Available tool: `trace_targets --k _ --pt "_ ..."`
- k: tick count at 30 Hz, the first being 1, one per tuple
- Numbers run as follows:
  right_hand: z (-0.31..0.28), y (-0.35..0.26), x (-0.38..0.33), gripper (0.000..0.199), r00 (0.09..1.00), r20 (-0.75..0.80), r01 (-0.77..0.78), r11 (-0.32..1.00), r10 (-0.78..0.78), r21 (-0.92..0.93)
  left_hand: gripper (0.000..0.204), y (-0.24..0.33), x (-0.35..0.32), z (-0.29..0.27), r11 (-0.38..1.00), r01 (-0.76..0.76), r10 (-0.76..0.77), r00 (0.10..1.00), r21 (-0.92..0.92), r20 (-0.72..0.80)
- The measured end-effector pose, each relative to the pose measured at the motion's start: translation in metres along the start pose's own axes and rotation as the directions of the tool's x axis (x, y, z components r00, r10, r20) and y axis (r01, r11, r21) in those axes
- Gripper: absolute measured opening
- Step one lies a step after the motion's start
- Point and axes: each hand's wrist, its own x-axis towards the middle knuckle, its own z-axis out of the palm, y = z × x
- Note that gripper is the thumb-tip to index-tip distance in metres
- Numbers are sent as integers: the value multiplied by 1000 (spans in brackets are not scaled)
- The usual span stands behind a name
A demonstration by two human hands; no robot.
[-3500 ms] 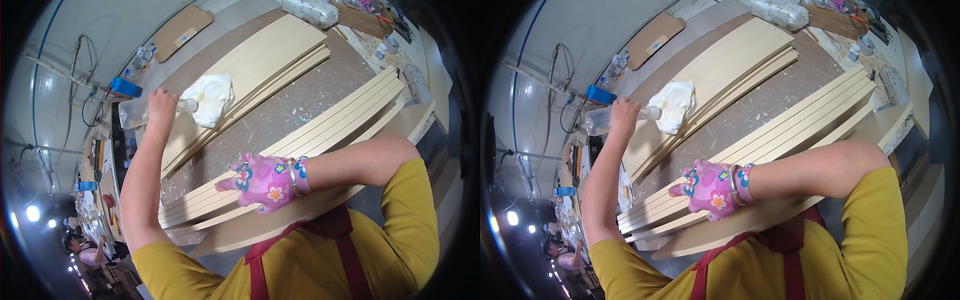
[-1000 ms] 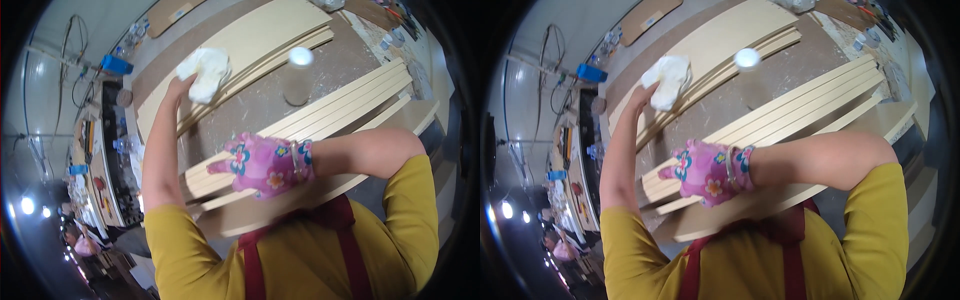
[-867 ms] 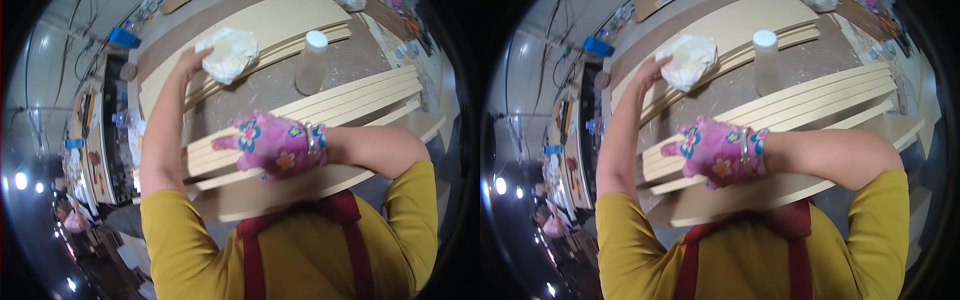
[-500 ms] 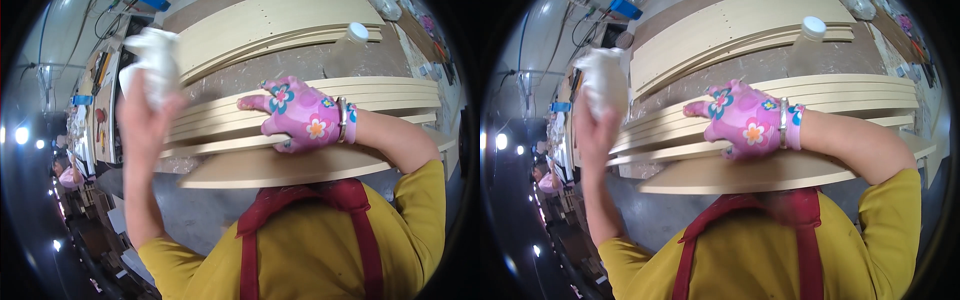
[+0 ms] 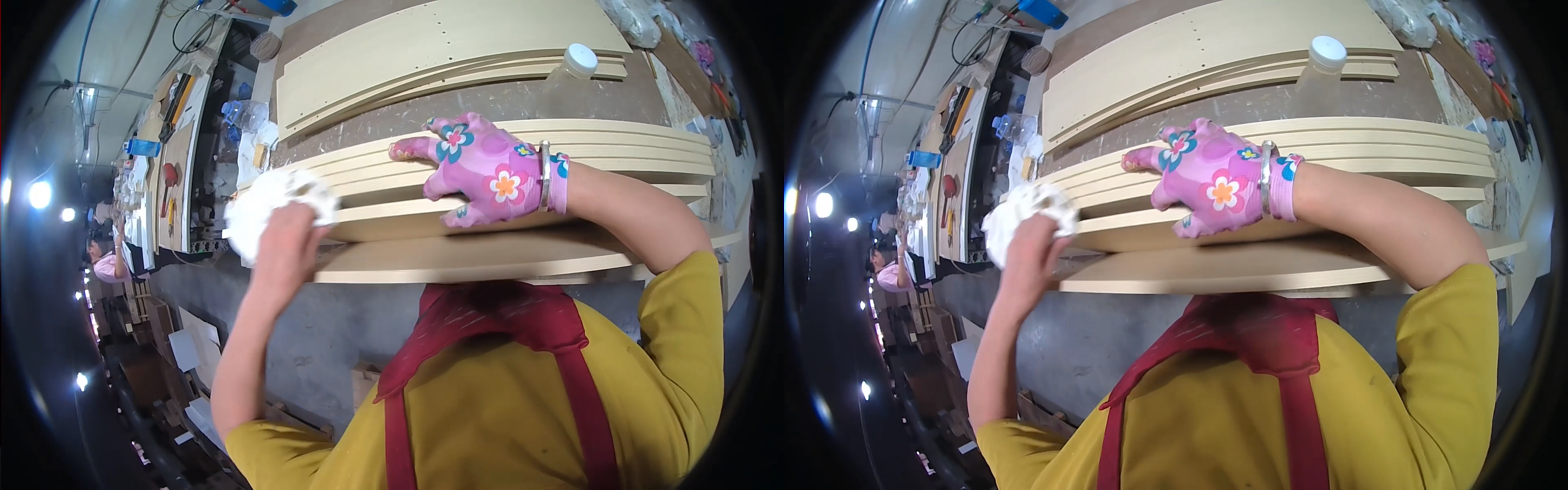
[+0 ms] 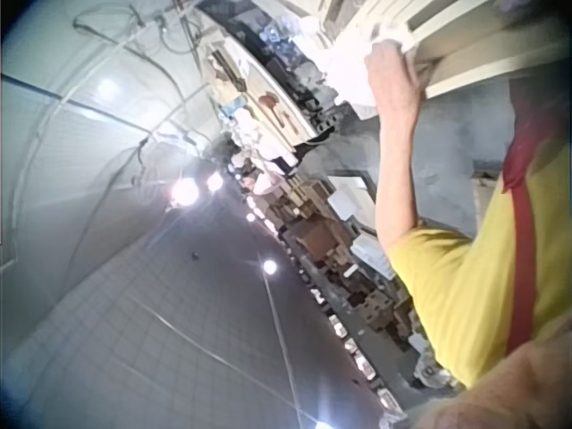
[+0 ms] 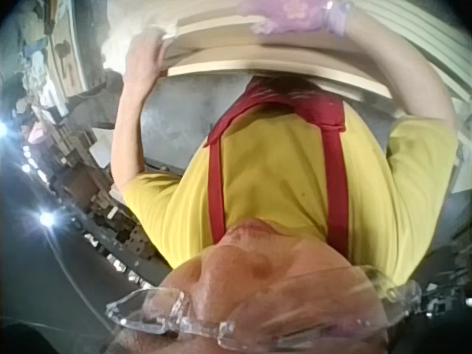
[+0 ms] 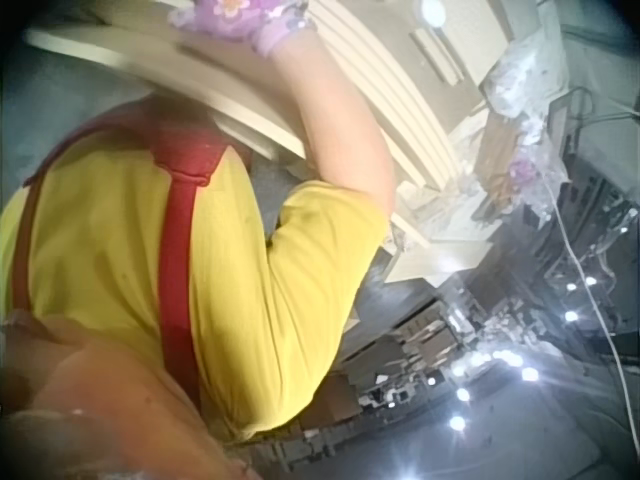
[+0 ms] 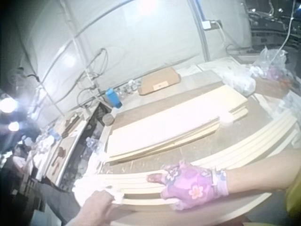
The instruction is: The person wipes the surface of several light-colored wooden planks using a white cloth. They repeatedly apply liquid from a clear bottle onto the cloth and wipe each plank individually, stacking them as they finish.
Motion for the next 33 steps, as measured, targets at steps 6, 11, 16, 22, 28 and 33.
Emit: trace_targets --k 6,11,16,22,28,33 --pt "2 5 3 35 999 -16 -34 997 33 -76 19 86 52 19 970 -206 197 977 -130 -84" --pt "-4 -4 1 25 1000 -27 -11 999 10 -42 15 -24 -13 2 987 151 -156 978 -46 -140" --pt "-6 -9 5 27 999 -11 -32 998 31 -51 16 -91 -52 0 851 521 -521 823 -61 -227" --pt "-12 -6 8 29 997 51 -51 998 54 -45 22 -97 -48 11 882 462 -467 829 -96 -307" --pt "-13 -8 10 31 996 69 -55 998 58 -42 24 -103 -53 11 809 586 -539 776 57 -328" --pt "-13 -11 8 30 996 64 -65 998 66 -18 20 -123 -60 6 757 651 -600 725 55 -338"
